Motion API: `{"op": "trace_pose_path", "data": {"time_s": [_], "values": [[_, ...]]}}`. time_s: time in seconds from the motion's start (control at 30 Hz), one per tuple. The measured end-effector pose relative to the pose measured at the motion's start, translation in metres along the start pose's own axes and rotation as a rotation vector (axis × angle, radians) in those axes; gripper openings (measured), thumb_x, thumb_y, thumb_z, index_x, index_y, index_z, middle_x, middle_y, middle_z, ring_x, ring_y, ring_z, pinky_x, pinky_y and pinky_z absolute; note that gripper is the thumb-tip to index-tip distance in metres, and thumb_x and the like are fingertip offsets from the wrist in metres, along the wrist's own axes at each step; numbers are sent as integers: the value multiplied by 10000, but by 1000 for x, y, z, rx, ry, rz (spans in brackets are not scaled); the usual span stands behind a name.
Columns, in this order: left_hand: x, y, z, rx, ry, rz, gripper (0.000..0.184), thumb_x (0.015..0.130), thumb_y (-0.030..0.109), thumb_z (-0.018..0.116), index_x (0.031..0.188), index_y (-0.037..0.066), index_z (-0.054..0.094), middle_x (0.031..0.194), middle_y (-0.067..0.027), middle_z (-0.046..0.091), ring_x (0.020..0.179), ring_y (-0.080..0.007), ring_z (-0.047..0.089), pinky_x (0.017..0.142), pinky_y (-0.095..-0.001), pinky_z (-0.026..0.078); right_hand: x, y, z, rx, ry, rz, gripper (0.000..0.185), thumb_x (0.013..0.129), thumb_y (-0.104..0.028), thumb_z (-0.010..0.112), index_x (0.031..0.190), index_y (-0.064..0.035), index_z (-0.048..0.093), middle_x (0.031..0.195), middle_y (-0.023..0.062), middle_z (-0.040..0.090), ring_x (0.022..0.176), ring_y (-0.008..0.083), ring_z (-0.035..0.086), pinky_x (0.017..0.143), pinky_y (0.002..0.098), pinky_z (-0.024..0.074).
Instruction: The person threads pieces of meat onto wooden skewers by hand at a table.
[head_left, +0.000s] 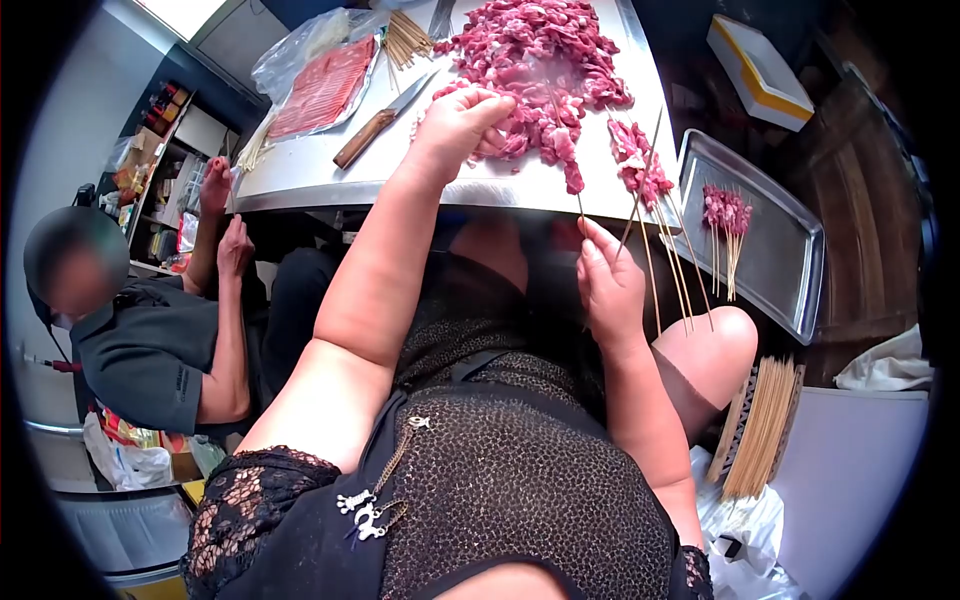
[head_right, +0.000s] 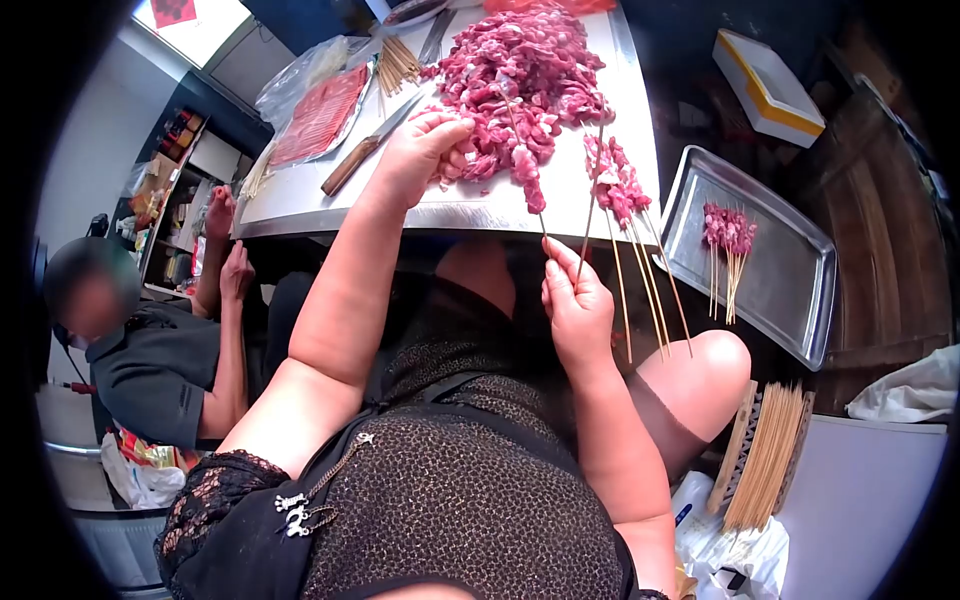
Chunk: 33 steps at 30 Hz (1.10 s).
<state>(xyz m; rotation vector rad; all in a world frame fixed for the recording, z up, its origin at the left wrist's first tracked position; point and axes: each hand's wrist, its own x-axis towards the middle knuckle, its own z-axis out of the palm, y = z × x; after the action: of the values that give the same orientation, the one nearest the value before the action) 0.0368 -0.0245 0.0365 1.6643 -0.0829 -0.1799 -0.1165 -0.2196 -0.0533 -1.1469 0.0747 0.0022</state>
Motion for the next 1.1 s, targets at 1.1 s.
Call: {"op": "trace_pose_path", "data": {"time_s": [1.1], "values": [[-11,-20,48,1257,-87,567,139,793,203,626,818,79,683,849,-100,636,847,-284,609,767,-380,488,-3,-2,-2,60,110,-96,284,945,-91,500,1212,-7,548,677,-58,480,538,-6,374,460,133,294]]}}
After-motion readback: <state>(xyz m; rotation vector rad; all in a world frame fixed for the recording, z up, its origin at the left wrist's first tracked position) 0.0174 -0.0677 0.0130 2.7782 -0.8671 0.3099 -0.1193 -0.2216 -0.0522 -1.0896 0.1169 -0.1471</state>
